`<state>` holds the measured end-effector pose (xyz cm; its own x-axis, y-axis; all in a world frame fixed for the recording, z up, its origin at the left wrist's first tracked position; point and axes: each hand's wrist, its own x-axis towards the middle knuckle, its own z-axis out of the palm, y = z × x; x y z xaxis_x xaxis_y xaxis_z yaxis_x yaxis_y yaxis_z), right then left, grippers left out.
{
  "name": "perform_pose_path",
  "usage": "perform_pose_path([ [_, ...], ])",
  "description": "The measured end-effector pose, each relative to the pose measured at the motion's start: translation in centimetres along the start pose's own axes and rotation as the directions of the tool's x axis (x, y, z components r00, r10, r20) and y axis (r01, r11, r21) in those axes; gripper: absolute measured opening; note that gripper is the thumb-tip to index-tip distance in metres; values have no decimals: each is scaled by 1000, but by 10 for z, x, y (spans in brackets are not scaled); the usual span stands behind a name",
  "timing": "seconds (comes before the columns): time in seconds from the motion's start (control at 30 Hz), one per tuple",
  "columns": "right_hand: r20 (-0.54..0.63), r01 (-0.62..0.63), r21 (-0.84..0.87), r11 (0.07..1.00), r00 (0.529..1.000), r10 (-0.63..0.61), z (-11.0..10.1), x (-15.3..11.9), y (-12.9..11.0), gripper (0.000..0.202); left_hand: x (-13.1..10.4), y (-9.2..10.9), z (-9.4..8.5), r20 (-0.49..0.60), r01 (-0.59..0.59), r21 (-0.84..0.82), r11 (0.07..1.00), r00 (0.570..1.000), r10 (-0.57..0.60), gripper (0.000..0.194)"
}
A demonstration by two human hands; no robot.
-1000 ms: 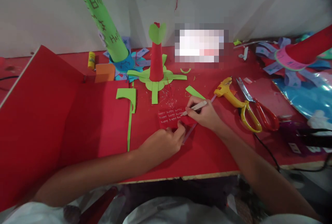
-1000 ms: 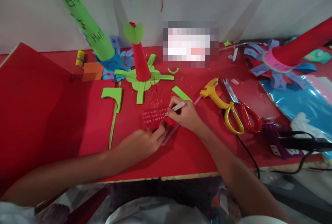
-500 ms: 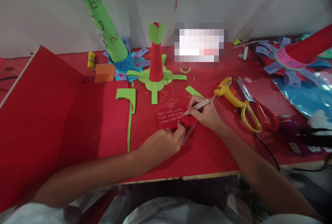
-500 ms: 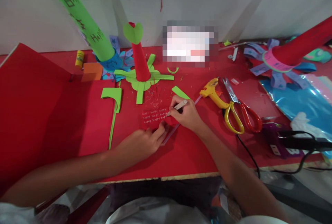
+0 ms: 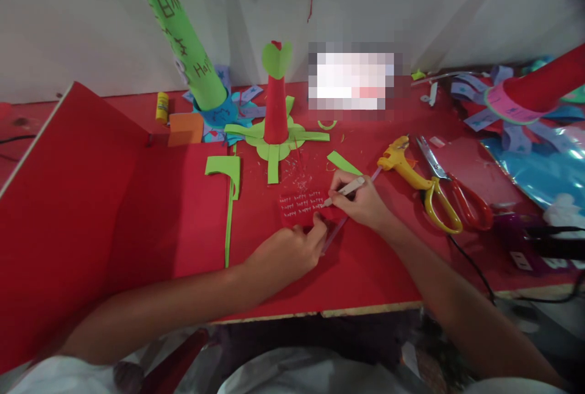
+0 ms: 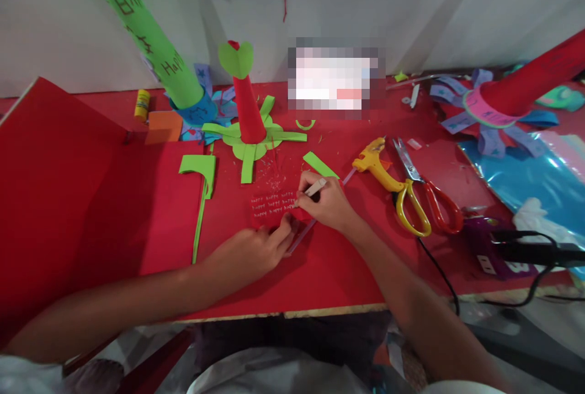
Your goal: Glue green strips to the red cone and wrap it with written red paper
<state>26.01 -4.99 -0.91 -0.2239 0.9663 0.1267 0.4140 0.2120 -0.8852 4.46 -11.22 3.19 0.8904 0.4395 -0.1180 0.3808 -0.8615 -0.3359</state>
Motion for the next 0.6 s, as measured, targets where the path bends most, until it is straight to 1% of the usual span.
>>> perform_pose_path([
  [0.07,7,-2,12,1000,1000,2,0,0,0,16,0,0,0,-2,0,5,1000,1000,0,49],
  [0.2,-36,9,25,1000,999,-8,0,0,0,16,0,0,0,-3,8,14,1000,1000,-8,49],
  [0.27,-36,10,14,1000,999,-9,-1,1,1,17,0,0,0,-4,11,12,1000,1000,-11,50],
  [0.43,-55,-16,33,999,998,18,0,2,0,18,0,1,-1,-18,8,11,1000,1000,-7,53],
  [0.53,-17,-15,43,999,1000,15,0,2,-1,17,0,1,0,-17,10,23,1000,1000,-10,53],
  [0.6,9,-9,81,997,1000,8,-1,2,-1,16,0,2,0,-17,11,39,999,1000,-11,52],
])
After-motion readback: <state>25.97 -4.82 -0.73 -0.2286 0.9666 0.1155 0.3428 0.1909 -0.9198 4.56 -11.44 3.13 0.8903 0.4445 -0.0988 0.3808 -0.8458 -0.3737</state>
